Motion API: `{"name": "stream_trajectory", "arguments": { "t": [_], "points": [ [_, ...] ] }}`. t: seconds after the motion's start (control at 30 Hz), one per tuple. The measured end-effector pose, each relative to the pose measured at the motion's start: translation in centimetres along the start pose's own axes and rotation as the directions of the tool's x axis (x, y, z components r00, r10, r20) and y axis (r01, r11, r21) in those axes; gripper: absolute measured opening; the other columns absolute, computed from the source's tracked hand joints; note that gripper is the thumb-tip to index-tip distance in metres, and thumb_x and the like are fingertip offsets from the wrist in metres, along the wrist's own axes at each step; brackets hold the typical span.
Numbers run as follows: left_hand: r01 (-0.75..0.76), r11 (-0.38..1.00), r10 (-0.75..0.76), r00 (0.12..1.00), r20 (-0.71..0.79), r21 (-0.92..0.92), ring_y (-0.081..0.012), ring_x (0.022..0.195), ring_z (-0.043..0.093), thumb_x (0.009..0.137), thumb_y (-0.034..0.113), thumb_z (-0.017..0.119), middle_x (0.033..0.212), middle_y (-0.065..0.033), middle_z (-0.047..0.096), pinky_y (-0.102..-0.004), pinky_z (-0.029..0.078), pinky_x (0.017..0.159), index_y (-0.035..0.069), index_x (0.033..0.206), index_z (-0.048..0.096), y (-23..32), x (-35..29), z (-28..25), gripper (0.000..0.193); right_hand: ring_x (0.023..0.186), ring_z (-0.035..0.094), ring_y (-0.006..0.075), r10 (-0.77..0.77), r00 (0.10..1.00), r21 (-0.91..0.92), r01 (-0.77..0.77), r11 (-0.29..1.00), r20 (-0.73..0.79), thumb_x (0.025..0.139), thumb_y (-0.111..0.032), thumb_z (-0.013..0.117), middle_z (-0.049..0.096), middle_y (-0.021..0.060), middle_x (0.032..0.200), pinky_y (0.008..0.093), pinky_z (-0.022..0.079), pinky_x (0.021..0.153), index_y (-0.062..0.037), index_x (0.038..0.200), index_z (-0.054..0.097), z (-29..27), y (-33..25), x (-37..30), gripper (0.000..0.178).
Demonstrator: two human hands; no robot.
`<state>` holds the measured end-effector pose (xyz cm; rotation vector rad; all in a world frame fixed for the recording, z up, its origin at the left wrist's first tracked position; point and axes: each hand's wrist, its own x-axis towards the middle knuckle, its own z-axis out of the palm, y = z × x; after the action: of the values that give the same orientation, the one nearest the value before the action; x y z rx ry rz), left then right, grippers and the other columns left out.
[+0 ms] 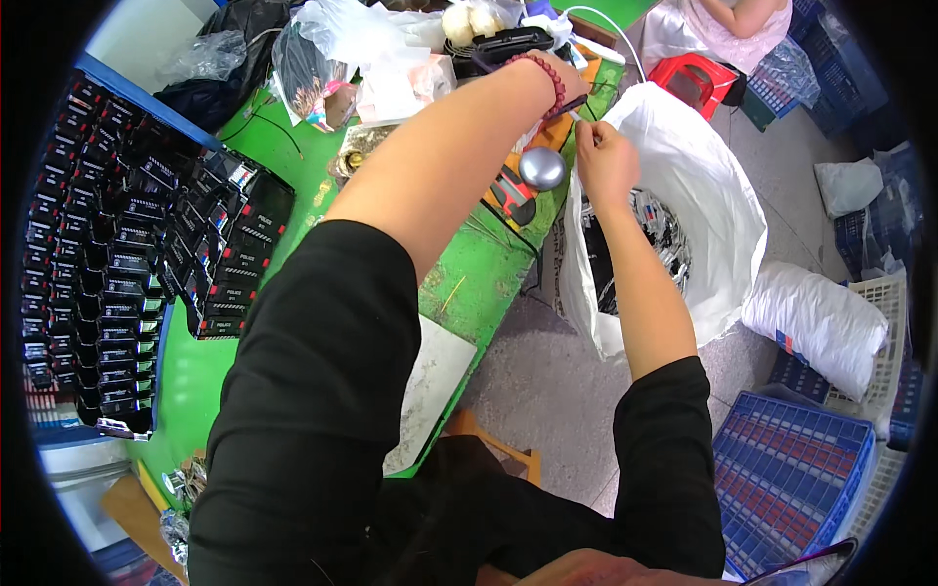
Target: The person solders wires and circuit boards into plastic shells using a soldering iron, places assembled shells into a crate, and ties a bag.
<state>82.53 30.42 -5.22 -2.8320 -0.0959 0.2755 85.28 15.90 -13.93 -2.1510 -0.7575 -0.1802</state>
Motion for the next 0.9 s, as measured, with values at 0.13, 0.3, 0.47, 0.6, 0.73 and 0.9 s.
{"name": "stream_trajectory", "arguments": {
  "t": [0.13,0.3,0.47,0.6,0.73,0.9],
  "points": [
    [-0.09,0.996,0.09,0.994,-0.056,-0.005,-0.033,0.1,0.065,0.082,0.012,0.064,0.104,-0.0161,0.066,-0.0415,0.052,0.083,0.01,0.113,0.056,-0.9,-0.2,0.1,0.033,0.072,0.065,0.0375,-0.062,0.998,-0.068,0.061,0.996,-0.017,0.085,-0.038,0.061,0.067,0.0155,0.074,0.0458,0.049,0.062,-0.0123,0.079,0.07,-0.6,-0.6,0.1,0.028],
    [-0.038,0.997,0.033,0.996,-0.079,-0.061,-0.0343,0.097,0.065,0.077,0.008,0.067,0.099,-0.0169,0.066,-0.042,0.052,0.08,0.009,0.111,0.055,-0.6,-0.7,-0.1,0.036,0.07,0.064,0.0376,-0.1,0.995,-0.089,0.1,0.991,0.0,0.084,-0.037,0.063,0.067,0.0145,0.073,0.0462,0.049,0.062,-0.0126,0.079,0.07,-0.4,-0.3,0.0,0.025],
    [-0.09,0.994,0.086,0.994,-0.074,-0.056,-0.035,0.095,0.065,0.076,0.009,0.068,0.098,-0.0171,0.066,-0.0421,0.052,0.08,0.009,0.112,0.054,-0.9,-0.8,0.3,0.039,0.07,0.064,0.0375,-0.159,0.987,-0.023,0.158,0.987,-0.039,0.084,-0.034,0.064,0.067,0.014,0.075,0.0462,0.049,0.062,-0.0112,0.078,0.069,-0.4,-0.4,-0.2,0.024],
    [-0.076,0.993,0.071,0.996,-0.058,-0.087,-0.0347,0.098,0.064,0.074,0.007,0.069,0.1,-0.0169,0.066,-0.0414,0.051,0.083,0.011,0.116,0.053,-0.9,-0.4,0.5,0.045,0.071,0.064,0.0375,-0.114,0.993,-0.083,0.115,0.99,0.026,0.085,-0.032,0.062,0.067,0.0141,0.076,0.0465,0.049,0.063,-0.0102,0.078,0.069,-0.6,-0.7,0.3,0.024],
    [-0.065,0.992,0.059,0.997,-0.058,-0.111,-0.0342,0.1,0.063,0.07,0.005,0.072,0.102,-0.0161,0.065,-0.041,0.05,0.084,0.013,0.119,0.053,-1.0,-0.3,0.7,0.053,0.072,0.064,0.0381,-0.199,0.979,-0.158,0.205,0.966,0.048,0.084,-0.033,0.062,0.066,0.0156,0.074,0.0472,0.049,0.064,-0.0107,0.079,0.069,-1.3,-1.5,0.9,0.024],
    [-0.076,0.989,0.061,0.991,-0.122,-0.124,-0.0344,0.1,0.063,0.069,0.006,0.073,0.101,-0.0158,0.065,-0.0409,0.05,0.084,0.012,0.115,0.054,-1.4,-0.1,1.4,0.051,0.077,0.065,0.0376,-0.126,0.989,-0.177,0.139,0.974,0.082,0.085,-0.036,0.063,0.068,0.0163,0.079,0.0464,0.05,0.066,-0.0135,0.085,0.073,-1.3,-2.3,1.2,0.024]
  ]
}}
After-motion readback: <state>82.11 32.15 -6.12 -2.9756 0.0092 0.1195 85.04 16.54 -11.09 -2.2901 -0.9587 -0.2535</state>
